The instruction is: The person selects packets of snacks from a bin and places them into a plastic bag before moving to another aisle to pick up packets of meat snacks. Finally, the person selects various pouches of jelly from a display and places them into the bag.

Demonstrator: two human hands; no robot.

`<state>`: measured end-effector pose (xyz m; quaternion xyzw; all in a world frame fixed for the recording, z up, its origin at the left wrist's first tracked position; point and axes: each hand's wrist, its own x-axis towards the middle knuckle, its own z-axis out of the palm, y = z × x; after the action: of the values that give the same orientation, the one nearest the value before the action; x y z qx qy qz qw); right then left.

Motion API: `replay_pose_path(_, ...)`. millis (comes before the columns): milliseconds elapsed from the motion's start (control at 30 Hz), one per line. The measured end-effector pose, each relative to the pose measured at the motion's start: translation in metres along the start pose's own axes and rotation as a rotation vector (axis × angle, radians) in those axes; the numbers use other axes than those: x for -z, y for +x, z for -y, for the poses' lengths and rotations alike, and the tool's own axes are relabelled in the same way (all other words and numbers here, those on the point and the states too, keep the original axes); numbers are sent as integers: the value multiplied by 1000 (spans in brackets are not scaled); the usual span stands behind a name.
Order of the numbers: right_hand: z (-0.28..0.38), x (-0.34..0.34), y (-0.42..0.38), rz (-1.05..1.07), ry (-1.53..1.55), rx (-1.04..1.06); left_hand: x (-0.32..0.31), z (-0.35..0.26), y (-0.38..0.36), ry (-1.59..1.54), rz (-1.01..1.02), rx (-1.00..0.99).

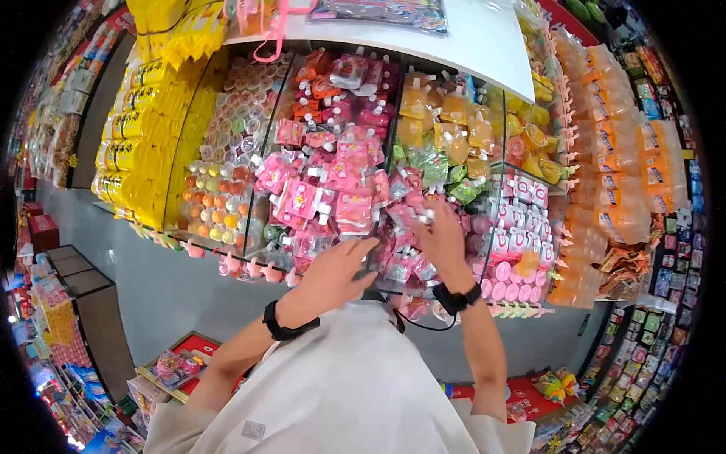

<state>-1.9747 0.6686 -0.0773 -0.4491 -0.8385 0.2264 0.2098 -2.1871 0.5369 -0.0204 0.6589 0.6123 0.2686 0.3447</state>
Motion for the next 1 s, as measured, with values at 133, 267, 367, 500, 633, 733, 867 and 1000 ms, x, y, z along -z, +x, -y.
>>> replay_pose_path(133,82,54,-13,-63,154,-327,27,3,-14,-34,-118,-62)
replay_pose_path(267,157,38,-8,23,212,-225,49,23,-43,-46,-22,38)
replay_pose_path(367,197,-4,6,167,181,-23,75,37,-65,-104,-59,107)
replay_pose_path(500,225,-66,18,308,103,177,84,84,-96,83,-107,240)
replay_pose_path(633,226,-132,28,338,186,187,96,118,-110,61,-149,388)
replay_pose_path(733,222,-148,30,382,296,113,97,119,-108,28,-165,396)
replay_pose_path(867,217,-131,22,235,208,144,93,120,-100,101,-175,272)
replay_pose_path(1000,214,-81,3,192,188,17,97,102,-92,-2,-162,218)
